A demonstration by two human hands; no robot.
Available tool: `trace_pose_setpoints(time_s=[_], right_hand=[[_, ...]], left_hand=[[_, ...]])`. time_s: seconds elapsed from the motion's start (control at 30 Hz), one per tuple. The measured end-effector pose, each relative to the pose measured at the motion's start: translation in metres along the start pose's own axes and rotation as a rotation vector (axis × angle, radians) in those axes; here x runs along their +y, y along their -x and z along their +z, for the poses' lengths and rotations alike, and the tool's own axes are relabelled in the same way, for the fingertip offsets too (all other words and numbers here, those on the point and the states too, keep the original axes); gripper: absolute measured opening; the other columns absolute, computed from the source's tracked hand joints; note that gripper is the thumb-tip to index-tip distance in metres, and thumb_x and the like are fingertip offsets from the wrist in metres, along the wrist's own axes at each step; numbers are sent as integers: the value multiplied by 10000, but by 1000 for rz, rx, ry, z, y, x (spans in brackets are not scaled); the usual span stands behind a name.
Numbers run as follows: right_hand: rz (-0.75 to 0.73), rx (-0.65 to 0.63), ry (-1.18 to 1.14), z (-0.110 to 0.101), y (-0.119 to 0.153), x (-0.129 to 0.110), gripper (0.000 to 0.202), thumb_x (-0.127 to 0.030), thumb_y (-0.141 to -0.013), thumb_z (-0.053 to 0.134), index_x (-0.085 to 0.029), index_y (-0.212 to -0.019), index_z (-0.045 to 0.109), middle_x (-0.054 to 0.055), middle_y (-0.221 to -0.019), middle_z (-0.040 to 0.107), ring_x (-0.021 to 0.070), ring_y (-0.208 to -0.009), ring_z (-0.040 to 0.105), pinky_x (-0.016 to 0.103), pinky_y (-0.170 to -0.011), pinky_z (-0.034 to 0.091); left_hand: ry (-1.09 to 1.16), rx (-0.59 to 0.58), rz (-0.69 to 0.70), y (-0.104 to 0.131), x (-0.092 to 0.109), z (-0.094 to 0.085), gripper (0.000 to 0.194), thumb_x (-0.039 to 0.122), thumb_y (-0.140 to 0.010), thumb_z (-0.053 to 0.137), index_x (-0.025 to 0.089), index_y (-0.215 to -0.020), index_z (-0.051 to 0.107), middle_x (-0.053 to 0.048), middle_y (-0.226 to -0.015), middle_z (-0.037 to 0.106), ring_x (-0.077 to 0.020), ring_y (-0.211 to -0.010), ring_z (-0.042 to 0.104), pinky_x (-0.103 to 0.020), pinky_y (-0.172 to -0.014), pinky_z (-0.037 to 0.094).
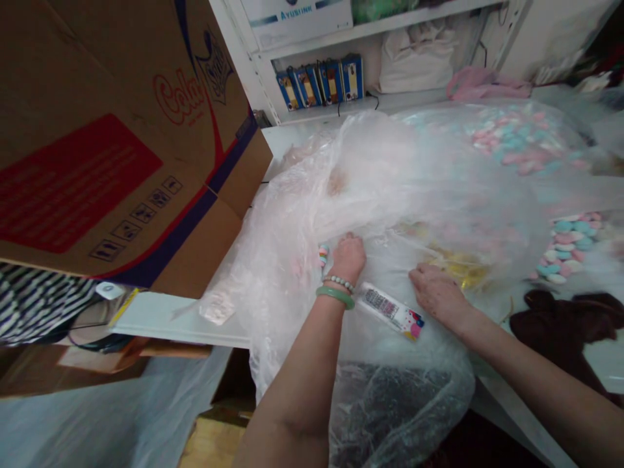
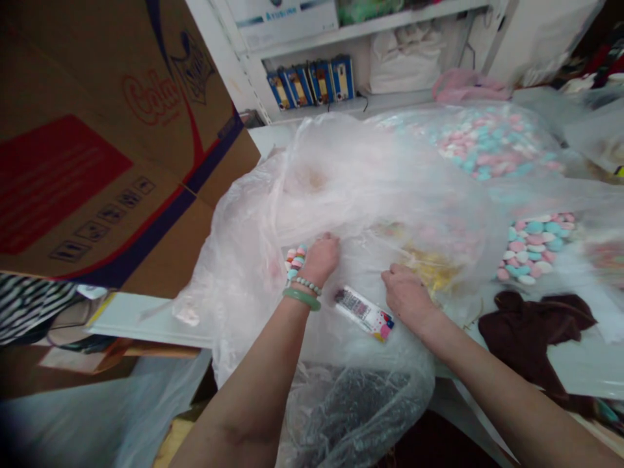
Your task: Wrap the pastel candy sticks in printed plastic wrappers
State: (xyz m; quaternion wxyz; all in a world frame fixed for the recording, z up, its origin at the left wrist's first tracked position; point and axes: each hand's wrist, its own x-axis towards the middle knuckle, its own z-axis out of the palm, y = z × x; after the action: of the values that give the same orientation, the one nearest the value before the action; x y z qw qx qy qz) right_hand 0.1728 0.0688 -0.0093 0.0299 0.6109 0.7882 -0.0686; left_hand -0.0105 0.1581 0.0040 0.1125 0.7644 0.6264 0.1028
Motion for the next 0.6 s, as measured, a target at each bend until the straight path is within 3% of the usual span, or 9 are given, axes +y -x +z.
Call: trace_pose_setpoints(time_s=[0.13,0.27,0.33,0.43,0.6], right_hand=[[32,-97,-71,-1,7,12,215,-132,-873,423,-141,-821,631,98,-863,620,186,-804,580,272,-657,355],[-23,-23,-144,-10,6,6,235,-157,-885,403,-159,-842,633,85,-896,631,179,-827,586,263,-686,373],[-63,-2,-179,-15,3,-9,234,-164,-884,407,-172,-844,637,77,-913,636,172,-834,588,255,-702,381],[-156,-67,-235,-21,-8,-45,246,-170,-888,406,-180,-848,649,77,-902,649,173,-834,596,253,-700,393],[-239,-234,-368,-29,-46,-117,226,-166,-880,453,-165,-928,673,102,-1015,665,208,-956,605,283,-763,430]], left_hand=[[122,37,-26,-2,-14,-7,399,90,-807,475,125,-1189,583,-143,-1169,599,-208,-1095,541,-321,-949,402],[592,141,-209,27,-25,-36,238,200,-745,584,149,-954,685,-77,-922,669,-184,-855,607,-312,-817,464],[892,137,-339,54,-30,-51,208,273,-727,608,151,-880,680,-59,-835,656,-158,-726,607,-283,-690,475],[1227,155,-511,96,-38,-65,250,343,-670,671,148,-826,651,-51,-844,637,-126,-673,598,-234,-615,460],[1455,517,-843,137,-54,-59,270,247,-638,688,157,-872,588,-40,-887,604,-92,-688,578,-210,-626,462]])
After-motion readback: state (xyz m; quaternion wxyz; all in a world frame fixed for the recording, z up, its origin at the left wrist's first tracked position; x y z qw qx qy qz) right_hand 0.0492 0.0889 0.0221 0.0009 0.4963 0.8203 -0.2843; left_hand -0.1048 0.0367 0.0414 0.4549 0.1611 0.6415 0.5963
